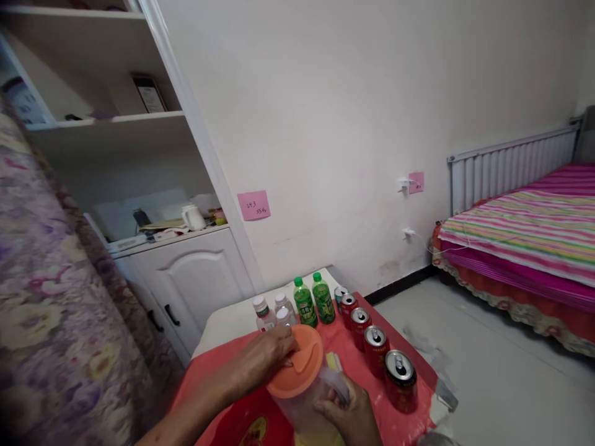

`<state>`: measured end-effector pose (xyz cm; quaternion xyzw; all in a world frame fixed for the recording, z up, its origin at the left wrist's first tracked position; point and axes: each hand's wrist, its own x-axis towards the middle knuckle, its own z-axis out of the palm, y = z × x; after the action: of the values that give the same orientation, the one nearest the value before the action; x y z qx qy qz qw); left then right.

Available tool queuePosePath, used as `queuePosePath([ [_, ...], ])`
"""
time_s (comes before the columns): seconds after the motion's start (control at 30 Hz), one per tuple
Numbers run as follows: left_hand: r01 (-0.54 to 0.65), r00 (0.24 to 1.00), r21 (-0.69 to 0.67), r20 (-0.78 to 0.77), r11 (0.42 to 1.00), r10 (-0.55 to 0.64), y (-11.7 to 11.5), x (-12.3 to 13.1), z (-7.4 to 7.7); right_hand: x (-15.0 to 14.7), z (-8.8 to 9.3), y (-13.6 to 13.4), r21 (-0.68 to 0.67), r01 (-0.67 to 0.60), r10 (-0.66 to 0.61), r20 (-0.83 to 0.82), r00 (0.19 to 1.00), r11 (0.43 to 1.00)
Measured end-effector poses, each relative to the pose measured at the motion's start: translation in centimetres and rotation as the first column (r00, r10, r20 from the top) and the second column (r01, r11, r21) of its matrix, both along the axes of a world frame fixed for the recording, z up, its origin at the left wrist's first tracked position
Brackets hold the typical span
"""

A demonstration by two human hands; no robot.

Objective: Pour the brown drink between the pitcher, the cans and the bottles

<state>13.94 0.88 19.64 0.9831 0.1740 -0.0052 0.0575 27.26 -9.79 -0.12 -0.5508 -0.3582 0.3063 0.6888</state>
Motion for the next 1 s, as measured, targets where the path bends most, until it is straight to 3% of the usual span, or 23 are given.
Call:
queuePosePath([
  [0.27,0.104,0.992,0.104,-0.076,0.989,-0.097,-0.7,-0.4,0.6,0.1,0.3,-0.5,-0.015,-0.040,0.040,0.004,0.999,0.999],
  [0.37,0.136,0.988,0.157,-0.099,0.978,-0.122,-0.6,-0.4,0.5,-0.2,0.6,-0.5,0.010,-0.002,0.002,-0.020,1.000,1.000],
  [0.5,0.120,0.988,0.141,-0.118,0.983,-0.104,0.2,-0.4,0.4,-0.5,0.8,-0.4,-0.020,0.049,-0.050,-0.015,0.999,0.999],
  [0.6,0.093,0.994,0.091,-0.065,0.992,-0.087,0.1,-0.7,0.6,-0.2,0.6,-0.2,-0.047,0.010,-0.009,0.018,1.000,0.999],
  [0.73,0.182,0.983,0.034,-0.022,0.983,-0.181,-1.1,-1.1,1.0,0.3,0.2,0.0,-0.033,-0.053,0.053,0.011,0.999,0.998],
  [0.87,0.271,0.962,0.200,-0.086,0.942,-0.258,-1.3,-0.9,0.8,0.2,0.1,0.1,-0.021,-0.054,0.054,0.001,0.999,0.998],
  [1.0,0.396,0.918,0.352,-0.171,0.848,-0.358,-0.1,-0.3,0.4,0.2,0.0,-0.1,-0.026,-0.063,0.063,0.001,0.998,0.998],
])
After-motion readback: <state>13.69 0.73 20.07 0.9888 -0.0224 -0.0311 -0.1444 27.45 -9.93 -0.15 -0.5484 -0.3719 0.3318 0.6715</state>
